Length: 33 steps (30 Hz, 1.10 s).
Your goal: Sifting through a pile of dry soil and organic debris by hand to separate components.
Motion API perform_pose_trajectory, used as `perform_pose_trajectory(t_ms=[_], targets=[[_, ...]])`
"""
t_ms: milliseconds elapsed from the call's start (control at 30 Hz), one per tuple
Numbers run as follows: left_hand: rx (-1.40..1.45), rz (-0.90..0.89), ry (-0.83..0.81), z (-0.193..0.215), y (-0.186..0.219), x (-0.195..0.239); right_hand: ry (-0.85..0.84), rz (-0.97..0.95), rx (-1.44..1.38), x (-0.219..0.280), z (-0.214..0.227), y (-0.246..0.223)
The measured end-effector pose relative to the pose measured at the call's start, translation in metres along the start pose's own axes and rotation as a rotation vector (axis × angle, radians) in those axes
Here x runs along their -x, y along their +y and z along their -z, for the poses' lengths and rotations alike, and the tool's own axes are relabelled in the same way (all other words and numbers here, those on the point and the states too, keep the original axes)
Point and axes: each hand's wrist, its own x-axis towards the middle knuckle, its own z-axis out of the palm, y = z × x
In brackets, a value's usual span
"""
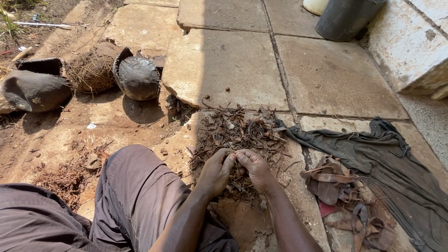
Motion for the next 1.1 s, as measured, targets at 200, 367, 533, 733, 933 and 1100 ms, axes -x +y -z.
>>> perform_pose_trajectory(t_ms=[200, 367, 533, 733, 933, 1100], targets=[[-0.081, 0.056, 0.161, 0.005, -0.002, -0.003, -0.002, 0.031, -0.007, -0.012, 0.006, 0.008], [-0.231, 0.002, 0.210, 0.009, 0.007, 0.000, 0.027, 0.004, 0.002, -0.010, 0.017, 0.010], [-0.297, -0.085, 0.143, 0.002, -0.008, -0.004, -0.046, 0.027, 0.073, -0.006, 0.014, 0.003], [-0.012, 0.031, 0.014, 0.002, -0.003, -0.003, -0.074, 0.024, 0.034, -0.009, 0.014, 0.004], [-0.056, 0.141, 0.035, -0.005, -0.029, -0.015, -0.078, 0.060, 0.137, -0.016, 0.025, 0.010], [-0.064, 0.139, 0.007, -0.009, -0.036, -0.012, -0.081, 0.066, 0.238, -0.001, 0.017, -0.004]])
